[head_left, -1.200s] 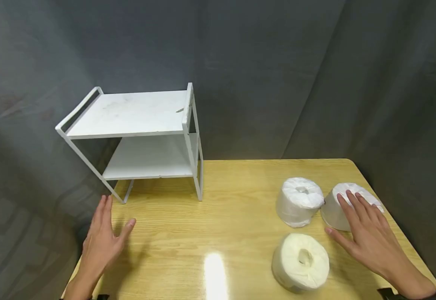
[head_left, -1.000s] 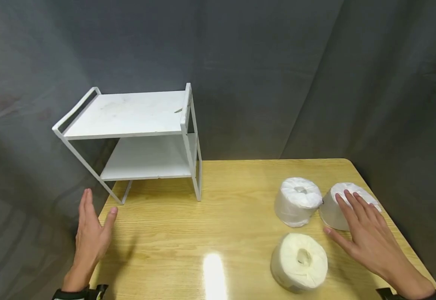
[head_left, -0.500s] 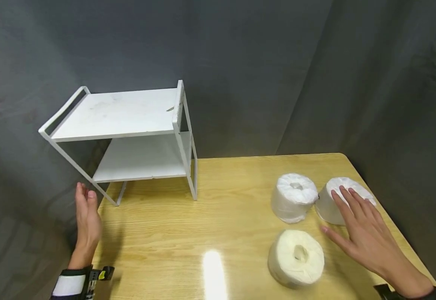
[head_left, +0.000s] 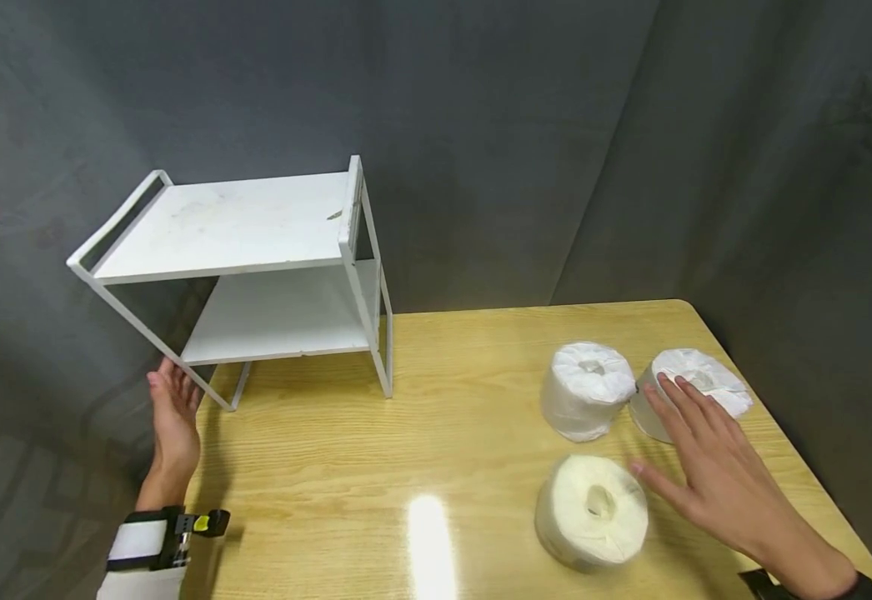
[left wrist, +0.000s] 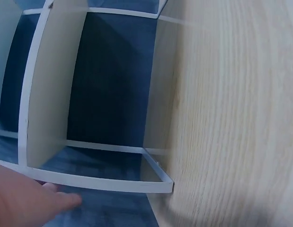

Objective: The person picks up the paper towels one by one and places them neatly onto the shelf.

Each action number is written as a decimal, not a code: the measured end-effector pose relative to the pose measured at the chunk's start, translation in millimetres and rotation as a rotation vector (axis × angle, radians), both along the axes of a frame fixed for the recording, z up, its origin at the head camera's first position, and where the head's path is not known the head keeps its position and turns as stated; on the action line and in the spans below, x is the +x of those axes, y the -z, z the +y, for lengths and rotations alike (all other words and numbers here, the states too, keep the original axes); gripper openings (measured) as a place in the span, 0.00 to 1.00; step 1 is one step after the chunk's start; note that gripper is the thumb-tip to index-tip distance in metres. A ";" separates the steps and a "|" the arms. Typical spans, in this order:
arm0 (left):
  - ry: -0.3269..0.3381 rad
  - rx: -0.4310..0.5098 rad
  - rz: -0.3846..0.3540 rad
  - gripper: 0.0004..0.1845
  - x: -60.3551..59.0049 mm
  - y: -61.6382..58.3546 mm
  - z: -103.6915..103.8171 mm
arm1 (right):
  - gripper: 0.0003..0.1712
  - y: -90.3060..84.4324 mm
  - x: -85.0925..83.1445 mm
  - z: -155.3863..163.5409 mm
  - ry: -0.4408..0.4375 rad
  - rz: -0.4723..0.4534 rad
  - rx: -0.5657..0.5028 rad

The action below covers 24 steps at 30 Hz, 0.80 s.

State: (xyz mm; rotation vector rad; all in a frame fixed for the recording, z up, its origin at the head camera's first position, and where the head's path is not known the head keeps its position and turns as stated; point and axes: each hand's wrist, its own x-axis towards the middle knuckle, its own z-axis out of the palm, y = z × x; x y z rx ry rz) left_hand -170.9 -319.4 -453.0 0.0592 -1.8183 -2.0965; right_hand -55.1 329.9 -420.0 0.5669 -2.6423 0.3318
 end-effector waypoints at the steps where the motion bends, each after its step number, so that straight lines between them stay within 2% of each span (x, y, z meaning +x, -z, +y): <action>1: 0.014 0.040 0.015 0.42 -2.5 0.6 -0.5 | 0.58 -0.8 0.7 -1.2 -0.001 -0.004 -0.001; 2: 0.027 0.083 0.028 0.43 -5.1 1.0 -1.2 | 0.59 -1.3 1.1 -2.2 -0.003 -0.006 -0.001; 5: 0.045 0.110 0.030 0.44 -12.3 1.6 -4.0 | 0.59 -2.3 2.2 -5.0 -0.009 -0.008 -0.003; 11: 0.086 0.062 0.006 0.44 -25.7 2.6 -18.4 | 0.58 -2.2 3.9 -8.5 -0.032 -0.006 -0.005; 14: 0.177 0.067 0.011 0.46 -33.1 1.5 -30.0 | 0.57 -2.4 4.5 -10.1 -0.053 -0.004 0.001; 18: 0.338 0.110 0.027 0.46 -44.2 -0.6 -44.4 | 0.55 -2.7 5.1 -13.8 -0.090 0.008 0.012; 24: 0.424 0.138 0.015 0.45 -56.6 -1.7 -56.4 | 0.55 -3.0 8.1 -19.3 -0.106 -0.003 0.017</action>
